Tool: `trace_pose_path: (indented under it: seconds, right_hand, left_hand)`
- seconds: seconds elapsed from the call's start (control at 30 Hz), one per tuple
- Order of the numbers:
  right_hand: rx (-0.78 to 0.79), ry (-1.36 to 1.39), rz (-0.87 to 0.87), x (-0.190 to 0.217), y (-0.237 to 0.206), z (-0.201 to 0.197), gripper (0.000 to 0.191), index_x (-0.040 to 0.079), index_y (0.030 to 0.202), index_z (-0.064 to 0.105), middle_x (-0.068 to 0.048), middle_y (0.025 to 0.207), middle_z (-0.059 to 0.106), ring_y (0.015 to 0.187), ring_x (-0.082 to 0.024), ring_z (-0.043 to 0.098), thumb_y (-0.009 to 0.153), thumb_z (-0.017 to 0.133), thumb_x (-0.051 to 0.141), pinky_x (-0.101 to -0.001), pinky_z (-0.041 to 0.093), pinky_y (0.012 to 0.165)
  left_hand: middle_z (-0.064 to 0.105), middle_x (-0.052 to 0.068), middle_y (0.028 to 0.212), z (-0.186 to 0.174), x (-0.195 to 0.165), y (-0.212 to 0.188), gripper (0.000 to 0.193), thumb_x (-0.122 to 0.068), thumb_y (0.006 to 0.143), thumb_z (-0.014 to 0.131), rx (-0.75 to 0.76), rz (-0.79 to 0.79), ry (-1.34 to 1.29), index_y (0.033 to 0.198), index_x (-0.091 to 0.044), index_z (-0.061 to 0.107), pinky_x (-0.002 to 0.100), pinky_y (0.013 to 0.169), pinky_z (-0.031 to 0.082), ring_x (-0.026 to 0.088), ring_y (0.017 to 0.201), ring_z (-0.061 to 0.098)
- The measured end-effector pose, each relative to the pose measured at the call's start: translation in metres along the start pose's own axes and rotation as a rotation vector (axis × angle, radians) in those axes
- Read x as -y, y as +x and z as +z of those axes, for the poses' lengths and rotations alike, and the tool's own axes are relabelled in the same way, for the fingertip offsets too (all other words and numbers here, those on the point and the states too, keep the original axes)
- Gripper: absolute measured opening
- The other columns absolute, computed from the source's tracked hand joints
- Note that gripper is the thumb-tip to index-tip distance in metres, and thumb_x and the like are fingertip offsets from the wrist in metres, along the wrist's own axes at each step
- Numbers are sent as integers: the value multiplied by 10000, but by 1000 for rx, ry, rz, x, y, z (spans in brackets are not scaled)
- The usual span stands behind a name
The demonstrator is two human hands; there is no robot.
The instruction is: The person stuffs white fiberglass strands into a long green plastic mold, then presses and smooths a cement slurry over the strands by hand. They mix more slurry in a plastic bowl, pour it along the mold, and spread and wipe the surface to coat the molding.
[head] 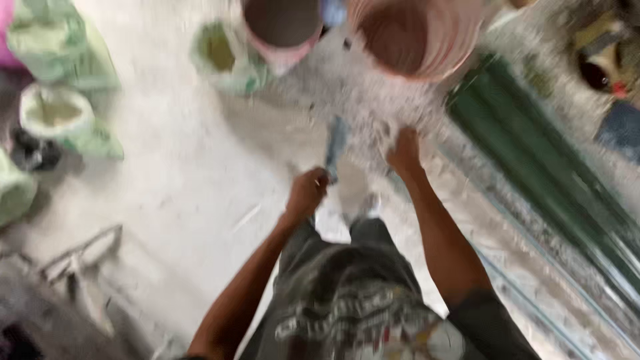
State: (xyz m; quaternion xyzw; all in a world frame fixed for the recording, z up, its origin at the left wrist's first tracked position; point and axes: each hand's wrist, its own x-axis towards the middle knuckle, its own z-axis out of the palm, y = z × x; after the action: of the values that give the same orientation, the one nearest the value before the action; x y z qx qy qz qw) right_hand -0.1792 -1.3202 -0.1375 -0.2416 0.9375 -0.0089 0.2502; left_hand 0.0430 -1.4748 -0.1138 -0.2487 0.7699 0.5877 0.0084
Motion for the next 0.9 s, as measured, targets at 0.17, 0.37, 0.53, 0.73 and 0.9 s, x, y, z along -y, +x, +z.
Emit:
trace_pose_path:
  seconds: [0.17,0.37,0.53,0.73,0.9]
  right_hand:
    - [-210,168,-54,-94,-24,-13,314,-76,1223,606,-295,1219,612,1149,-403,598,952,593,83,-443,489,977]
    - [-293,270,-282,-165,14,-16,377,-80,1254,569,-313,1209,573,1121,-433,559,905,609,56,-471,469,968]
    - [-475,176,-462,-174,57,20,438,-84,1280,539,-329,1201,540,1098,-458,526,866,622,34,-494,452,960]
    - [-339,371,-517,-178,80,52,240,-43,1129,527,-296,1111,514,1084,-480,512,889,546,-44,-554,421,921]
    - [-360,409,-624,-184,88,55,279,-66,1166,526,-314,1144,514,1111,-493,502,888,526,-46,-557,414,948]
  left_hand:
    - [663,237,936,63,-42,24,122,-80,934,638,-70,293,262,1024,-14,686,568,717,536,462,826,657]
    - [641,281,1105,142,-59,40,149,-61,986,593,-114,225,252,1115,-2,640,557,702,542,486,852,661]
    - [623,289,1076,176,-43,41,283,-20,980,585,-373,199,232,1259,12,549,561,718,534,503,879,640]
    - [618,271,1059,197,-24,38,254,9,991,565,-521,180,210,1244,-7,548,520,693,553,476,861,652]
    - [636,254,1037,209,-22,40,204,7,1014,582,-558,100,246,1217,-13,580,520,698,545,470,872,661]
